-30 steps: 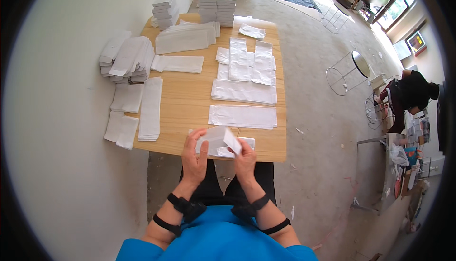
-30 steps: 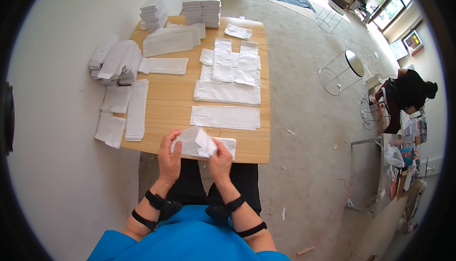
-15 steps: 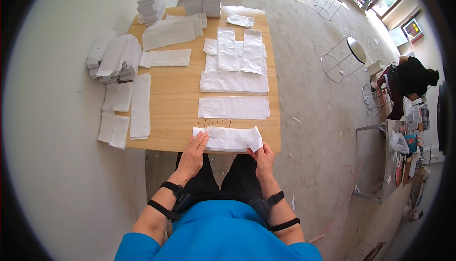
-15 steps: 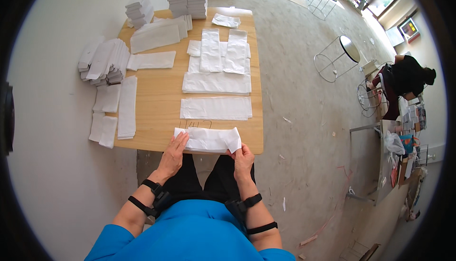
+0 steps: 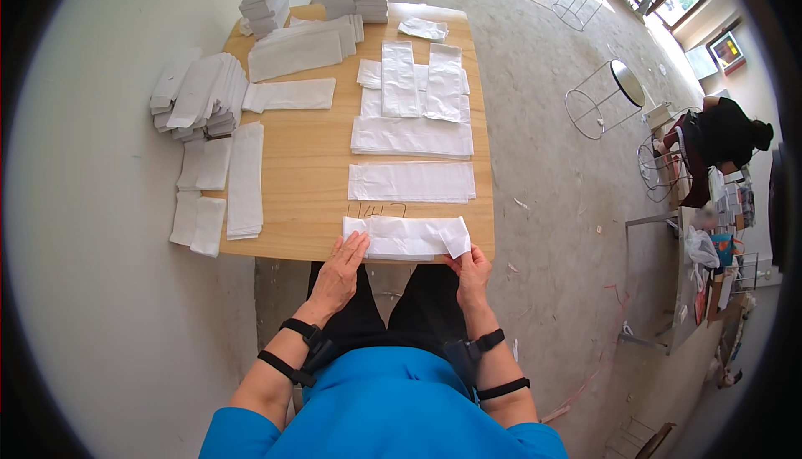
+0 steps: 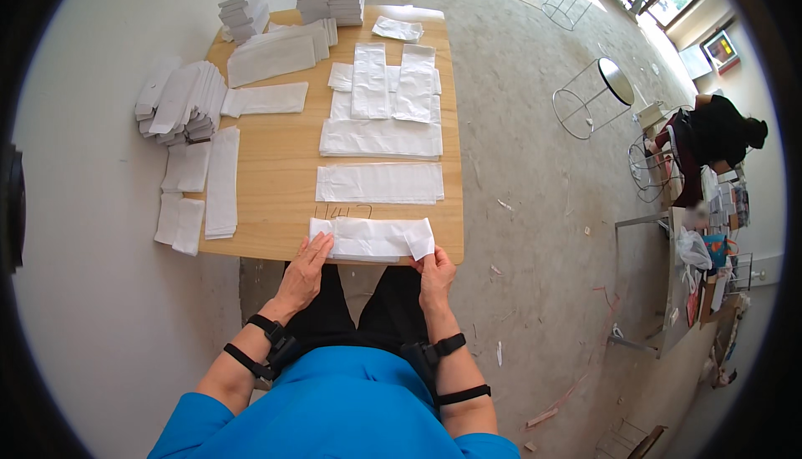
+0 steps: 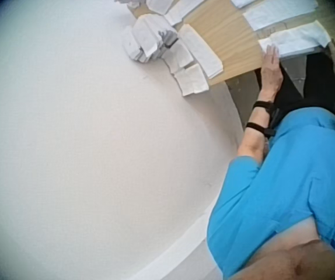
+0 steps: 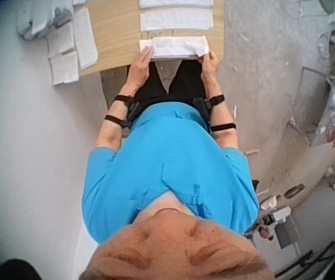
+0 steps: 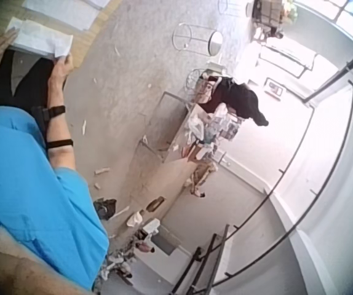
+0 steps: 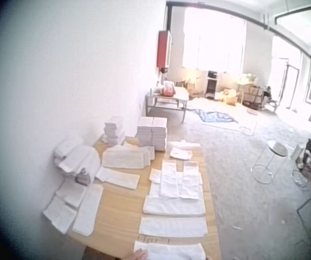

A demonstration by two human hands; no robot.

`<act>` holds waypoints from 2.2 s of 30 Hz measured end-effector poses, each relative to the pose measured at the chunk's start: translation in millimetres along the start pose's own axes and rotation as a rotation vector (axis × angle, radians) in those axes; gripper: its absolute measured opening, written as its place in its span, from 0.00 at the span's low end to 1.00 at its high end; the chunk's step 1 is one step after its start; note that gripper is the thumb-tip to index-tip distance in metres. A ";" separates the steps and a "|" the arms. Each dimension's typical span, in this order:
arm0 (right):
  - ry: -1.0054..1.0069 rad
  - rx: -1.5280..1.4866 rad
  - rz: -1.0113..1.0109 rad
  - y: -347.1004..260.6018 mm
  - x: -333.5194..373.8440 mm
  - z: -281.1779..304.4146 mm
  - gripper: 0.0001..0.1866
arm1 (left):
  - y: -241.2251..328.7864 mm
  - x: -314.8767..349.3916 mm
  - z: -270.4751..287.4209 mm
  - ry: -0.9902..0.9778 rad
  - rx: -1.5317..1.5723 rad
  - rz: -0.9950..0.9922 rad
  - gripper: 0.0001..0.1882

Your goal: Folding and organizing long white plastic sheets or bags on a table.

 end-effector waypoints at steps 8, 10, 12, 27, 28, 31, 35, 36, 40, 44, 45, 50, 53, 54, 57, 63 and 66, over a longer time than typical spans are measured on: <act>0.100 0.256 -0.057 -3.0 2.5 21.6 0.16 | 3.5 1.7 -4.3 -0.018 -0.031 -0.026 0.30; 0.158 0.318 -0.103 -3.2 4.2 31.8 0.18 | -0.6 1.9 -6.0 -0.027 -0.018 -0.013 0.30; 0.217 0.376 -0.150 -3.1 6.3 44.5 0.20 | -2.1 2.0 -5.8 -0.032 -0.015 -0.010 0.30; -0.373 0.398 0.433 -46.1 26.2 -136.8 0.08 | 0.9 -3.0 33.7 0.220 0.171 0.142 0.26; -0.377 0.398 0.432 -39.9 23.9 -139.2 0.08 | 0.0 -4.6 33.4 0.220 0.137 0.157 0.25; -0.390 0.477 0.397 -25.6 21.2 -144.6 0.08 | -3.5 -6.9 25.2 0.185 0.061 0.132 0.22; -0.381 0.495 0.370 -23.2 24.2 -145.8 0.09 | -13.9 -7.3 16.4 0.179 0.048 0.109 0.17; -0.374 0.497 0.365 -23.9 23.9 -145.7 0.09 | -17.9 -8.7 14.6 0.176 0.064 0.115 0.14; -0.359 0.516 0.370 -25.8 23.9 -145.4 0.09 | -32.5 -7.0 17.5 0.274 0.192 0.202 0.07; -0.362 0.522 0.363 -29.8 25.8 -146.8 0.10 | -61.2 0.1 13.9 0.374 0.532 0.395 0.05; -0.358 0.525 0.365 -31.1 25.3 -146.1 0.10 | -71.9 4.6 10.4 0.456 0.827 0.493 0.05; -0.390 0.550 0.330 -33.1 23.3 -146.6 0.12 | -78.2 11.5 0.5 0.590 1.193 0.594 0.06; -0.410 0.515 0.241 -38.0 25.4 -146.7 0.14 | -55.1 6.3 8.5 0.576 1.117 0.516 0.05; -0.404 0.465 0.206 -39.0 27.1 -145.7 0.15 | -49.1 5.8 12.6 0.579 1.116 0.515 0.05; -0.379 0.186 0.052 -37.9 33.2 -145.1 0.16 | -2.7 -6.8 33.9 0.428 0.799 0.331 0.05; -0.180 0.517 0.175 -38.3 20.7 -104.4 0.15 | 30.5 -13.8 29.1 0.360 0.466 0.088 0.09; -0.153 0.643 0.253 -47.5 18.3 -93.9 0.13 | 22.6 -15.9 24.6 0.380 0.334 0.125 0.10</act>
Point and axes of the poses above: each hand's wrist, its own x-axis away from the middle knuckle, its own z-axis out of the back of the hand, y = z × x, the point moved 10 cm from there along -x, towards the middle knuckle, and after that the axes turned 10 degrees about z, right-handed, at the moved point
